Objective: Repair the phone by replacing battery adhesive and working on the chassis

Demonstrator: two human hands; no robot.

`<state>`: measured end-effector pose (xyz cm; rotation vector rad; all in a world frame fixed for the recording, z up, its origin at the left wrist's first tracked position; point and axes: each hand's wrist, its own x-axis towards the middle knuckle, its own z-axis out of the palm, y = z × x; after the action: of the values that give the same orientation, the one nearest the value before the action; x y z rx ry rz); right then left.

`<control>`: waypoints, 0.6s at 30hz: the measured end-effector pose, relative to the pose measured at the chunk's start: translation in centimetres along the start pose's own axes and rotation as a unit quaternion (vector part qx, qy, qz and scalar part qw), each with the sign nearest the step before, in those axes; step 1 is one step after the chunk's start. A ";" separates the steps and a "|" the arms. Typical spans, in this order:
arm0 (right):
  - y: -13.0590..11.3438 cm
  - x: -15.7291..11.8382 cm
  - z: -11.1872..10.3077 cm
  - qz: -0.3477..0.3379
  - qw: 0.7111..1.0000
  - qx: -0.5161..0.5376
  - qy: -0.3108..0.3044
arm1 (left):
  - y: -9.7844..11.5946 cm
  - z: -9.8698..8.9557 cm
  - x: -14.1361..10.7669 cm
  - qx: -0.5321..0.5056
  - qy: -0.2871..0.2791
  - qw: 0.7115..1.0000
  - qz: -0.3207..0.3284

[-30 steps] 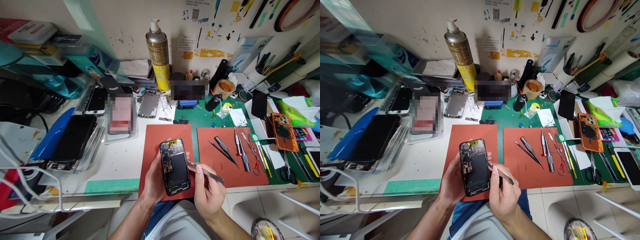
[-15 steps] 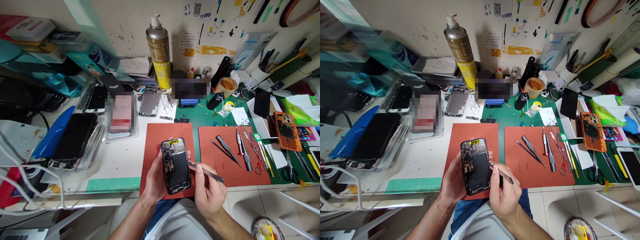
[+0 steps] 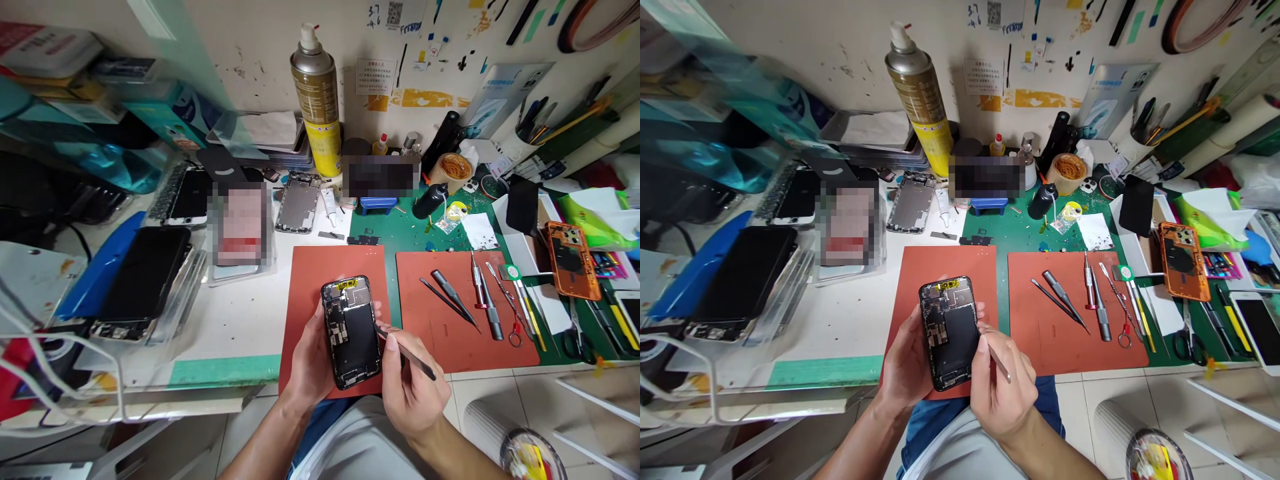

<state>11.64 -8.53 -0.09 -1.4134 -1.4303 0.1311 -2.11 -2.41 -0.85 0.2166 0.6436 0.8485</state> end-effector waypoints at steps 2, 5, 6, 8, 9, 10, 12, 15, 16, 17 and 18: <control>-0.1 -0.3 0.0 -0.012 1.000 -0.009 -0.001 | -0.1 0.1 0.0 0.002 0.015 1.000 0.019; -0.4 -0.6 -0.1 -0.036 0.999 -0.018 -0.010 | -0.3 0.1 -0.1 0.001 0.040 0.998 0.038; -0.5 -0.7 -0.2 -0.047 0.999 -0.022 -0.016 | -0.3 0.1 -0.1 0.001 0.046 0.998 0.040; -0.6 -0.6 -0.4 -0.076 0.996 -0.036 -0.024 | -0.2 0.2 -0.2 0.004 0.059 0.997 0.042; -0.7 -0.6 -0.5 -0.093 0.994 -0.045 -0.026 | -0.1 0.2 -0.3 0.008 0.064 0.997 0.043; -0.7 -0.6 -0.5 -0.110 0.992 -0.055 -0.025 | 0.0 0.3 -0.3 0.012 0.071 0.997 0.043; -0.7 -0.6 -0.4 -0.135 0.988 -0.076 -0.014 | 0.1 0.3 -0.4 0.020 0.084 0.996 0.038; -0.7 -0.6 -0.1 -0.147 0.985 -0.088 -0.007 | 0.3 0.3 -0.3 0.036 0.099 0.994 0.034; -0.7 -0.6 0.1 -0.150 0.985 -0.088 -0.005 | 0.3 0.3 -0.3 0.043 0.101 0.993 0.036; -0.6 -0.6 0.2 -0.152 0.984 -0.088 -0.002 | 0.3 0.2 -0.3 0.050 0.102 0.993 0.037; -0.6 -0.6 0.4 -0.154 0.984 -0.089 0.004 | 0.3 0.2 -0.2 0.056 0.102 0.992 0.039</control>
<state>10.78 -8.97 -0.19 -1.3126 -1.6676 -0.2040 -2.30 -2.39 -0.49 0.2597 0.8796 0.9180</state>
